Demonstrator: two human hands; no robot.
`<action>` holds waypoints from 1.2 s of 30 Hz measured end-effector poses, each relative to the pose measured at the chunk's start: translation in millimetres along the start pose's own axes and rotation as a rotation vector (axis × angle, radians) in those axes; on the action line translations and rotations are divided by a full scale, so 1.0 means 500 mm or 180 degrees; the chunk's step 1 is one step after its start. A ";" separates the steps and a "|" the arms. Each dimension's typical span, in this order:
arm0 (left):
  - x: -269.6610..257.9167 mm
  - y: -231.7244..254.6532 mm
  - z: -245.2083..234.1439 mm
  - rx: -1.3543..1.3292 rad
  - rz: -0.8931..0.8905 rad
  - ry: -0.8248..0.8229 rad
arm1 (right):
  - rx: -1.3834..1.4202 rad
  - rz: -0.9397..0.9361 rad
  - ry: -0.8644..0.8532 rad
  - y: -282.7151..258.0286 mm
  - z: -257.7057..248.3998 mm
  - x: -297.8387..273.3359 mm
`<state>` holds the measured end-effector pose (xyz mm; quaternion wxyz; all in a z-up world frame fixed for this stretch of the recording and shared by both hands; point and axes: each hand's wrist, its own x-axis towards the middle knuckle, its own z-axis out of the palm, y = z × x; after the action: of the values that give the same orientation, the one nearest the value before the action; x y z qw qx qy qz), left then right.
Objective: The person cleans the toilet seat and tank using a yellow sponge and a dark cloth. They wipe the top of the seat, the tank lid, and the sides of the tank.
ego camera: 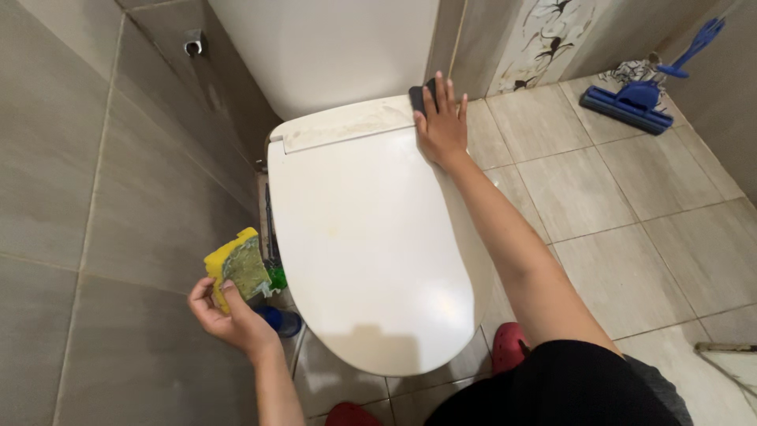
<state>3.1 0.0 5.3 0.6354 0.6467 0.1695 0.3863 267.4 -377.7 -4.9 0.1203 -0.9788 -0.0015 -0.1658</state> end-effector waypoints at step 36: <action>0.011 -0.019 -0.010 -0.0261 -0.0267 0.0014 | 0.0173 0.0444 0.0133 -0.105 0.080 0.030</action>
<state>5.7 8.4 -2.8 0.6766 0.6116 0.1819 0.3674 292.4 -317.7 -24.4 0.1581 -0.9692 0.0646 -0.1774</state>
